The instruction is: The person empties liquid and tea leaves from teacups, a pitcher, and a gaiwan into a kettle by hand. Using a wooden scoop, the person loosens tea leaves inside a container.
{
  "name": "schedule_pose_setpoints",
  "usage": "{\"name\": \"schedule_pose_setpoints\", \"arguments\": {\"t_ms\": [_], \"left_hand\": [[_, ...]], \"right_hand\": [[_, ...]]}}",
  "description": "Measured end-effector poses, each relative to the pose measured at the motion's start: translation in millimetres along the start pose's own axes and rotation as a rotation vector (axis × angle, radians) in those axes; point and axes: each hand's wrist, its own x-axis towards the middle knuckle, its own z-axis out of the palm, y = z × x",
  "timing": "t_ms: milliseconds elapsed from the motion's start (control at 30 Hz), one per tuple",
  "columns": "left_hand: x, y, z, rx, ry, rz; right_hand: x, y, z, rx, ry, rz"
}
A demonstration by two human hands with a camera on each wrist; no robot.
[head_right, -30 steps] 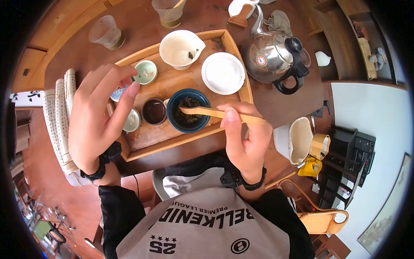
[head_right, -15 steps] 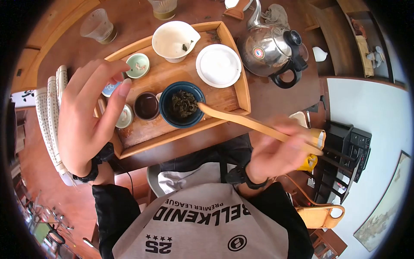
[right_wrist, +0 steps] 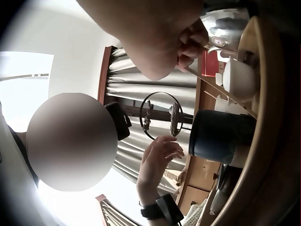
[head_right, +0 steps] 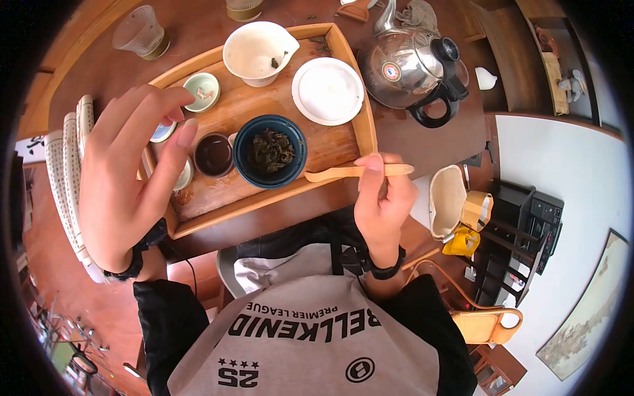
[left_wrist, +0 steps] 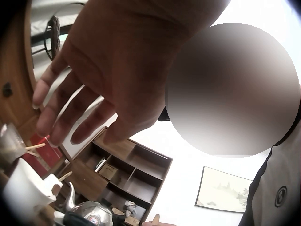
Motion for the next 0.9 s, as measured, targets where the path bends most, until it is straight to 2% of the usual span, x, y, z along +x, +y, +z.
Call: {"name": "schedule_pose_setpoints", "arguments": {"t_ms": [333, 500, 533, 667, 733, 900], "left_hand": [[0.2, 0.3, 2.8, 0.001, 0.013, 0.01], [0.1, 0.6, 3.7, 0.0, 0.024, 0.01], [0.2, 0.5, 4.0, 0.001, 0.031, 0.017], [-0.6, 0.9, 4.6, -0.014, 0.027, 0.013], [-0.7, 0.9, 4.8, -0.013, 0.02, 0.021], [-1.4, 1.8, 5.3, -0.016, 0.012, 0.02]], "right_hand": [[4.8, 10.0, 5.4, -0.082, 0.016, -0.054], [17.5, -4.5, -8.6, 0.145, -0.162, 0.17], [19.2, -3.6, -9.8, 0.169, -0.146, 0.113], [20.1, -3.2, -21.4, 0.298, -0.246, 0.139], [17.6, -2.4, -18.5, 0.152, -0.264, 0.019], [16.2, -7.5, -15.5, 0.132, -0.329, 0.023]]}}
